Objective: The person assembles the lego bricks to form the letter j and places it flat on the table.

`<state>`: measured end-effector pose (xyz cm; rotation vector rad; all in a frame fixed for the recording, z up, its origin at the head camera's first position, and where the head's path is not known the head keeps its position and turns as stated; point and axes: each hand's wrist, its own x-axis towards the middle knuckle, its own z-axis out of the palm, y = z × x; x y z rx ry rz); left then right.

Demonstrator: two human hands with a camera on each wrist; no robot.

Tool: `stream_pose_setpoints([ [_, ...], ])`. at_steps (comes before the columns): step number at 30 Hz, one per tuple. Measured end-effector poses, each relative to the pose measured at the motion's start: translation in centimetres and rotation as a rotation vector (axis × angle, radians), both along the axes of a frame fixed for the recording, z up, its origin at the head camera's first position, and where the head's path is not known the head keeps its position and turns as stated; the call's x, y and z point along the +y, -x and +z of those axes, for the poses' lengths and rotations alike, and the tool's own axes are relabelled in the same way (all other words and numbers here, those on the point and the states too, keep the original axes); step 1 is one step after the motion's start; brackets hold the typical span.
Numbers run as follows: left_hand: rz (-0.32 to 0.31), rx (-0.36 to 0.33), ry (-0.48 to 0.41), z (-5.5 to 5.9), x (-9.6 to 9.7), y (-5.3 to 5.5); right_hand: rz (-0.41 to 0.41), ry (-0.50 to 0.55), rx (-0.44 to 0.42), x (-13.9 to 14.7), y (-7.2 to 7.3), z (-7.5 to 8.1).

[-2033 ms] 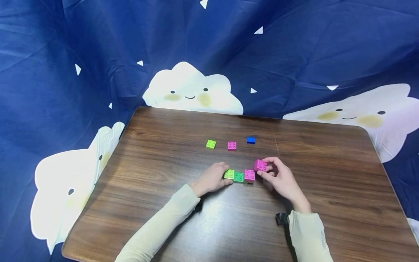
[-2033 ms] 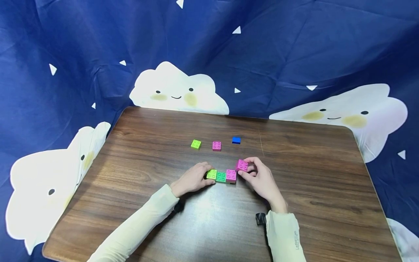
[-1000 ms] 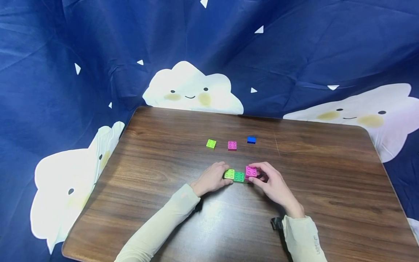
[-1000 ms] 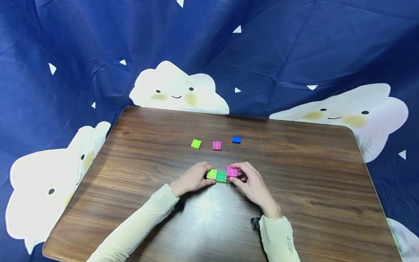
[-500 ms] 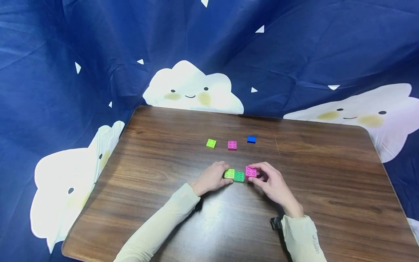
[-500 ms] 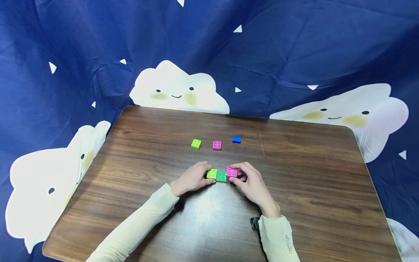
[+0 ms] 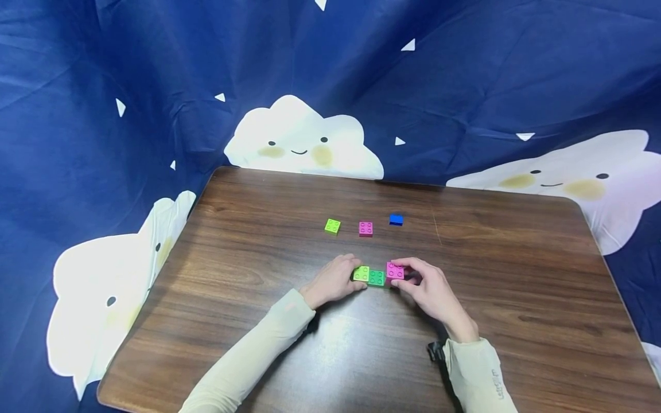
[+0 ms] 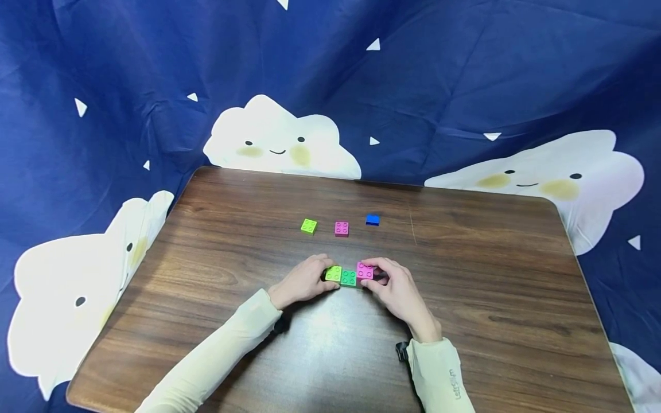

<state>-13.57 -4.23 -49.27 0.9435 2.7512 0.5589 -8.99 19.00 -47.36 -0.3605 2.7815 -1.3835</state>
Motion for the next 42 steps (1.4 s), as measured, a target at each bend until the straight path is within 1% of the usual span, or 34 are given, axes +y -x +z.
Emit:
stream_pose_setpoints([
  [6,-0.004,-0.003,-0.016,-0.08,-0.04,0.10,-0.003,-0.015,-0.022,-0.05,0.00,0.04],
  [14,0.000,-0.017,-0.020,-0.06,-0.06,0.09,-0.002,-0.051,-0.019,-0.26,-0.12,0.25],
  [18,0.016,-0.039,-0.023,-0.03,0.01,0.11,-0.009,-0.075,0.018,-0.34,-0.15,0.29],
  [27,0.035,-0.054,-0.030,0.14,0.10,0.32,-0.053,-0.153,0.164,-0.71,-0.41,-0.09],
  [30,0.039,-0.058,-0.032,0.28,0.11,0.34,-0.076,-0.192,0.188,-0.80,-0.58,-0.23],
  [34,0.047,-0.063,-0.031,0.39,0.14,0.41,-0.094,-0.230,0.195,-0.77,-0.69,-0.24],
  [38,0.047,-0.062,-0.029,0.29,0.21,0.53,-0.078,-0.213,0.191,-0.66,-0.53,-0.14],
  [42,0.042,-0.056,-0.025,0.13,0.24,0.64,-0.039,-0.166,0.157,-0.60,-0.25,-0.19],
])
